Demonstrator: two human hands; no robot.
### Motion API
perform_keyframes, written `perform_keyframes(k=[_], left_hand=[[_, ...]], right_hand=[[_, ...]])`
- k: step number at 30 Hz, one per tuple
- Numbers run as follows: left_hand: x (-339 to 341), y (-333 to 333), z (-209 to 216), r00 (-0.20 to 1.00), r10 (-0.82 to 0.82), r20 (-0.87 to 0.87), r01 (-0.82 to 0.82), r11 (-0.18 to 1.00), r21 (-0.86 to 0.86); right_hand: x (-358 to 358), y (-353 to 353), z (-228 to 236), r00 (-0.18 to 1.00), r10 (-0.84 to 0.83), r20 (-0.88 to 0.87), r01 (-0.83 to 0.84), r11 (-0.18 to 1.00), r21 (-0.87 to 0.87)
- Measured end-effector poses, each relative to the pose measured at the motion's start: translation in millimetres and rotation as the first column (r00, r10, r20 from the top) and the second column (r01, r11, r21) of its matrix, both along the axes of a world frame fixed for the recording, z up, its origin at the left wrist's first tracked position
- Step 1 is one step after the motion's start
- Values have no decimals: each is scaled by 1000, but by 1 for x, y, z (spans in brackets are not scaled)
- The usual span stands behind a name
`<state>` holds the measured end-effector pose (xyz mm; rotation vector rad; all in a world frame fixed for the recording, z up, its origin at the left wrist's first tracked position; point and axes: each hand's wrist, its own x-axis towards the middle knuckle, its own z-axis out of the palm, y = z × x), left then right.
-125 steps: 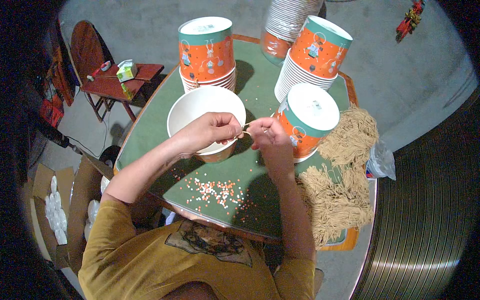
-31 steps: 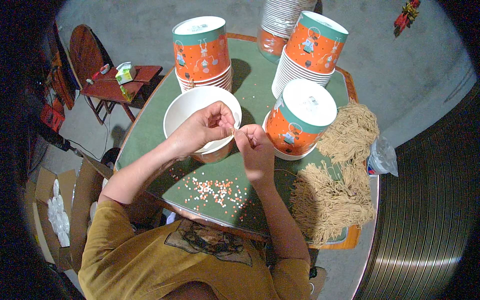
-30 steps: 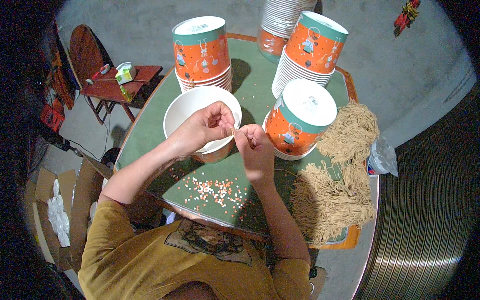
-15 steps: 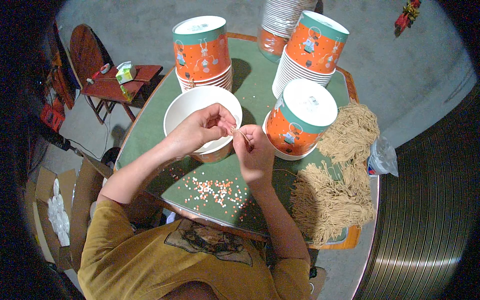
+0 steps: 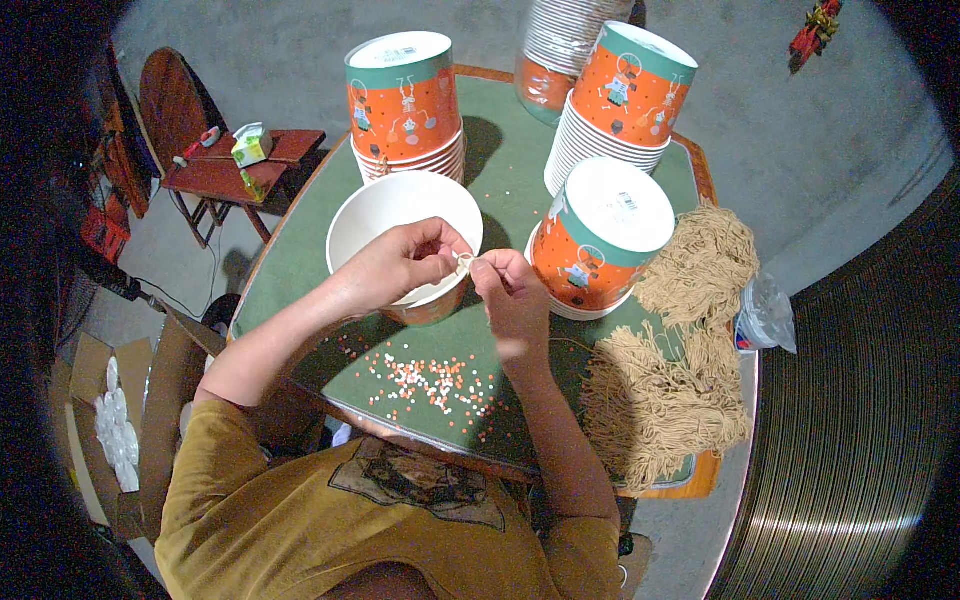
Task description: Attaching strings and decorative beads to festive paper cups.
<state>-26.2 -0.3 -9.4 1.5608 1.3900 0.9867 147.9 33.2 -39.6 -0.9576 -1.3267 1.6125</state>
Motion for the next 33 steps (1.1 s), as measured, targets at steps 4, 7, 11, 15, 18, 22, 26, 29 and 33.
perform_keyframes(k=[4,7,11,15,18,22,26,29,33], left_hand=[[1,3,1,1000,-22,16,22,1000,12],[-2,6,-2,995,-58,81,55,998,40],[-6,10,1,981,-99,167,113,991,-78],[-8,10,3,951,-142,276,181,976,-122],[-7,7,7,961,-149,232,182,975,-126],[-7,4,3,966,-178,190,189,981,-42],[0,-4,11,992,-86,-90,92,993,68],[6,-7,11,956,45,-290,33,966,257],[13,-11,18,948,114,-298,-53,977,206]], right_hand=[[-6,-2,-7,999,-9,-41,18,978,210],[-6,-4,-4,1000,2,1,-3,981,194],[-3,-4,2,997,50,-57,-51,999,-19],[-2,-3,1,993,71,-94,-77,995,-66],[-3,-3,-1,996,54,-64,-54,999,-5],[-6,-7,-1,999,14,-29,-11,994,113],[-8,-8,-5,999,-23,-33,31,966,258],[-9,-9,-7,998,-41,-37,51,942,333],[-9,-10,-7,996,-84,40,63,923,379]])
